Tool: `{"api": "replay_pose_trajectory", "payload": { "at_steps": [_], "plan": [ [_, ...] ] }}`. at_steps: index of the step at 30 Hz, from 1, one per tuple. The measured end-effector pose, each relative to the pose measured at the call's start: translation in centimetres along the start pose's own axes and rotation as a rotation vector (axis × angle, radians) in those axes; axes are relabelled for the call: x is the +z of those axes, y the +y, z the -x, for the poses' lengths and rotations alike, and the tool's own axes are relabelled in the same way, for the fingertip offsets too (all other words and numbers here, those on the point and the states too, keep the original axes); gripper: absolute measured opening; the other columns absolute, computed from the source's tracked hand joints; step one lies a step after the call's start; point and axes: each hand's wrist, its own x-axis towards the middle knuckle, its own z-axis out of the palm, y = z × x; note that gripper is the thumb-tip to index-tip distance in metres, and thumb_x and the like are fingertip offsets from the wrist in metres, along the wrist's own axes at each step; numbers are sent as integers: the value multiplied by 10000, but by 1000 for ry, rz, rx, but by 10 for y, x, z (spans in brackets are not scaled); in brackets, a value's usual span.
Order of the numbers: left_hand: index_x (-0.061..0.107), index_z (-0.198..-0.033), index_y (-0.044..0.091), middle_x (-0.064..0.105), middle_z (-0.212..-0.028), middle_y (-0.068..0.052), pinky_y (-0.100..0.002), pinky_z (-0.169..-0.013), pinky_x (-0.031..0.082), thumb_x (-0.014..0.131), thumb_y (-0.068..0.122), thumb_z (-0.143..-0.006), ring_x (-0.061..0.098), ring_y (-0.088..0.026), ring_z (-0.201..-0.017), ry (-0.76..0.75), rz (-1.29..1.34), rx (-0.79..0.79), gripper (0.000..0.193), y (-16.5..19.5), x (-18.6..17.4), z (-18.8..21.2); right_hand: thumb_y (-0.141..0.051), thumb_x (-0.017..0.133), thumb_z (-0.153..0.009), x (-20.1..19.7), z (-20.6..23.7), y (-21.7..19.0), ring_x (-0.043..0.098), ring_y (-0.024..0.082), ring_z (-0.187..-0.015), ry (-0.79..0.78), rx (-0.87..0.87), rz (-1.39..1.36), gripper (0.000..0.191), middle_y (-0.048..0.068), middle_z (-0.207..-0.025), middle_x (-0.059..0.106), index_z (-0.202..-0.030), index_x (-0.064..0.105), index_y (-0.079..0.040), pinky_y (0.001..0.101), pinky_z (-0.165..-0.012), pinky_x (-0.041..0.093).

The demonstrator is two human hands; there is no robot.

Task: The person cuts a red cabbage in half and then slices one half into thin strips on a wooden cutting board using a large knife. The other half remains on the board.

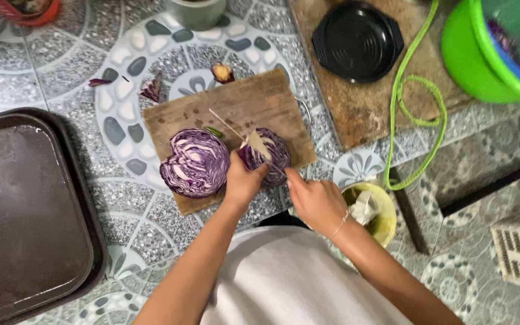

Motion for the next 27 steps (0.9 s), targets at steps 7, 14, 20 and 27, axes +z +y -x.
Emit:
{"api": "replay_pose_trajectory", "payload": {
  "at_steps": [7,14,20,27],
  "plan": [
    [451,-1349,3,694,-1202,-184,-374,-869,587,800,175,-784,718,-272,-1052,-22,67,-66,686,4,3,0,-214,585,-969,-2,-2,8,653,412,-539,-5,-17,73,300,171,-572,658,-1243,637,-103,551,-520,519],
    [457,-1343,14,699,-1203,-180,-370,-881,583,810,169,-794,715,-256,-1063,2,72,-84,671,10,2,2,-213,576,-984,-5,-4,10,662,408,-569,16,-44,4,279,172,-608,668,-1227,632,-89,548,-553,525],
    [482,-1337,11,709,-1208,-176,-355,-939,551,812,163,-799,710,-249,-1083,16,51,-37,649,8,1,3,-213,577,-980,1,2,7,663,422,-576,33,-51,-12,293,182,-611,671,-1240,631,-89,557,-557,531],
    [472,-1354,5,707,-1207,-185,-365,-953,544,810,161,-794,711,-270,-1101,20,28,-31,672,8,1,3,-218,572,-986,9,5,10,667,423,-573,24,-51,-5,302,178,-614,676,-1255,616,-89,556,-550,535]
  ]
}}
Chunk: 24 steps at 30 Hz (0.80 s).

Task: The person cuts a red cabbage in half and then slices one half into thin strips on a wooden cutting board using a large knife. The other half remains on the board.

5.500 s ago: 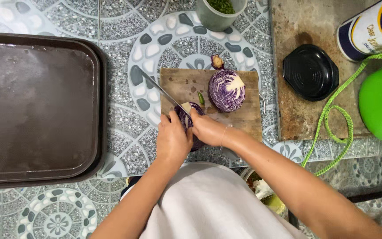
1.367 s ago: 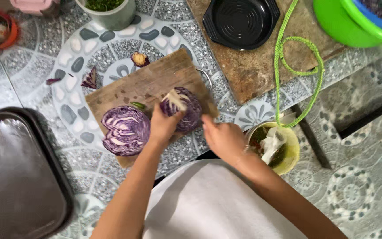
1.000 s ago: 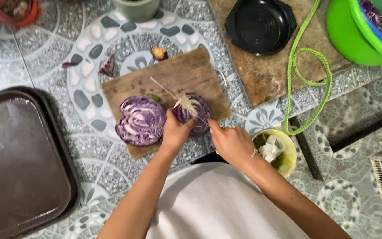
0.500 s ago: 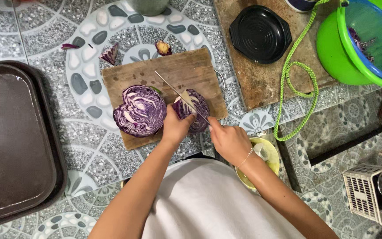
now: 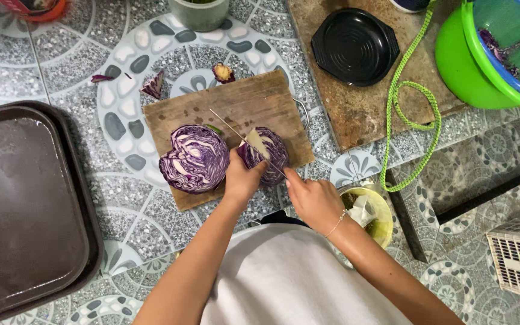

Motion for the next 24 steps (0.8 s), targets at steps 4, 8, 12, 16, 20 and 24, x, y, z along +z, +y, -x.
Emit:
{"api": "replay_pose_trajectory", "payload": {
  "at_steps": [4,8,12,16,20,24],
  "plan": [
    [476,-1356,-2,711,-1203,-192,-366,-956,540,818,167,-796,711,-279,-1102,-2,-43,21,677,2,-3,1,-219,574,-979,2,1,0,670,418,-559,-12,14,2,310,178,-593,670,-1261,611,-97,550,-547,543],
    [479,-1360,3,715,-1205,-184,-361,-951,548,815,171,-792,719,-273,-1098,-16,-39,-15,681,3,-5,1,-210,564,-984,3,3,1,669,412,-542,-55,34,-1,315,170,-559,658,-1272,592,-85,546,-538,540],
    [473,-1360,-10,714,-1210,-193,-360,-956,545,815,173,-795,719,-274,-1105,-24,-17,-3,686,2,-4,0,-193,551,-983,4,3,-1,669,403,-527,-97,37,-2,315,169,-547,649,-1264,567,-53,536,-535,544],
    [476,-1349,-26,714,-1191,-214,-374,-953,538,833,167,-793,715,-294,-1103,-5,-72,29,688,3,-3,-1,-209,541,-1004,8,-1,-5,676,418,-586,-164,116,27,214,174,-602,668,-1155,547,-58,556,-564,541],
    [478,-1331,-26,726,-1147,-228,-391,-942,551,840,155,-762,731,-330,-1070,-27,-142,12,698,5,-4,-2,-218,543,-989,12,-7,-11,687,442,-632,-235,154,123,194,190,-637,689,-1082,503,-53,566,-614,554],
    [470,-1312,-35,719,-1133,-247,-412,-939,548,855,138,-731,718,-362,-1076,-35,-197,42,719,7,-5,-2,-192,546,-949,13,-15,-12,695,458,-662,-310,191,99,296,230,-671,693,-1158,462,0,570,-611,564]
  ]
}}
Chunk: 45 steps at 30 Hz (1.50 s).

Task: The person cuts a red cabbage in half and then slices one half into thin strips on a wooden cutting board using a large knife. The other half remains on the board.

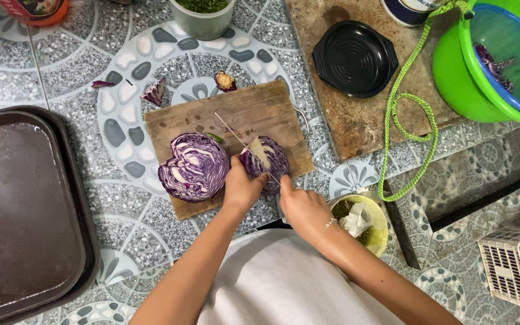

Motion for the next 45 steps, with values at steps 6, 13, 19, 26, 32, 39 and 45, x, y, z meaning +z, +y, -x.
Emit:
{"api": "replay_pose_trajectory", "payload": {
  "at_steps": [6,13,19,26,32,39,45],
  "plan": [
    [465,-1259,-60,692,-1108,-292,-467,-923,528,874,128,-724,673,-447,-1067,20,-106,65,699,2,1,-1,-168,532,-957,-3,-17,-2,694,480,-722,-77,29,-25,271,271,-726,689,-1136,458,22,592,-658,562],
    [433,-1275,-87,692,-1071,-322,-471,-911,544,846,116,-734,678,-465,-1056,2,-90,54,710,2,1,-4,-158,534,-964,-8,-27,-3,685,507,-735,-112,3,-63,278,303,-738,682,-1129,449,48,603,-665,553],
    [440,-1255,-78,674,-1111,-318,-478,-951,540,828,120,-751,666,-460,-1101,-28,-32,3,666,3,3,0,-123,550,-939,-16,-38,-4,691,497,-764,-135,-35,-114,363,314,-740,677,-1212,441,90,570,-664,557],
    [406,-1262,-74,479,-1233,-343,-584,-1007,438,791,51,-707,508,-553,-1140,-19,-125,99,687,6,22,10,-78,491,-950,-11,-63,9,684,511,-768,-124,-88,-226,356,340,-790,670,-1227,415,131,572,-668,550],
    [415,-1255,-77,525,-1211,-365,-531,-996,477,771,108,-763,558,-543,-1115,-54,-75,21,635,-5,17,2,-119,506,-962,-5,-56,4,672,513,-768,-64,-41,-243,292,321,-761,672,-1183,452,65,605,-671,521],
    [514,-1248,-25,694,-1182,-252,-426,-971,528,853,163,-710,682,-367,-1128,-109,44,-45,663,-10,-9,-14,-219,532,-1053,-29,-15,-14,655,437,-597,169,-122,-295,210,208,-620,643,-1115,505,-21,542,-525,490],
    [533,-1240,-13,723,-1158,-217,-404,-938,540,859,217,-704,722,-338,-1074,-71,163,-55,669,-3,-7,-13,-259,563,-1018,-37,-7,3,572,159,-381,137,324,-899,239,55,-553,607,-1063,560,-24,343,-352,468]
  ]
}}
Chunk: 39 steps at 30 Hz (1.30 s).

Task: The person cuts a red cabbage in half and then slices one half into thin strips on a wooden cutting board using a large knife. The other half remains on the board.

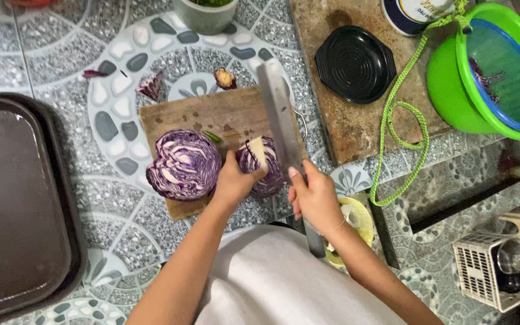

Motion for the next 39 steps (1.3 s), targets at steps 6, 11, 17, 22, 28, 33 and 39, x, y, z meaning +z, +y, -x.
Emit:
{"api": "replay_pose_trajectory", "payload": {
  "at_steps": [6,11,17,22,28,33,39],
  "plan": [
    [604,-1217,5,749,-1107,-211,-409,-905,561,871,333,-729,742,-334,-1031,93,-117,26,645,7,2,-7,-267,582,-1012,-5,-14,32,503,142,-369,34,98,-124,250,57,-562,562,-1060,565,-23,332,-316,433],
    [591,-1238,-8,737,-1108,-233,-426,-912,555,884,348,-719,728,-357,-1040,79,-165,79,695,3,2,-11,-270,562,-1012,-4,-27,45,498,156,-349,-11,95,-99,245,61,-534,532,-1056,555,-29,349,-277,420],
    [581,-1243,-37,735,-1100,-244,-421,-907,558,898,343,-710,728,-358,-1032,92,-187,144,727,-1,-2,-9,-287,600,-1001,5,-38,39,544,217,-343,3,-12,85,308,114,-568,581,-989,577,20,407,-323,451],
    [597,-1234,-42,746,-1114,-222,-393,-898,571,871,325,-766,751,-318,-1017,50,-130,160,656,-6,-10,-7,-359,579,-990,10,-39,38,663,356,-452,53,-120,241,354,226,-645,674,-1081,618,-20,468,-492,528],
    [599,-1249,-37,749,-1104,-229,-394,-894,571,870,325,-757,747,-321,-1014,39,-186,162,668,-2,-11,-8,-340,606,-981,-4,-48,42,663,479,-728,70,-270,399,363,263,-727,663,-1067,618,13,550,-646,502],
    [599,-1255,-23,752,-1096,-218,-393,-874,581,847,327,-771,761,-313,-996,9,-154,95,647,-3,-12,-6,-334,587,-999,-9,-50,44,655,485,-737,18,-245,407,352,275,-726,651,-1043,593,15,549,-665,505],
    [610,-1235,-34,742,-1079,-244,-411,-889,566,886,329,-752,738,-352,-1001,55,-241,184,665,-6,-9,-9,-320,578,-1031,-12,-60,36,647,472,-714,8,-422,444,335,252,-720,656,-1014,581,15,543,-630,502]
  ]
}}
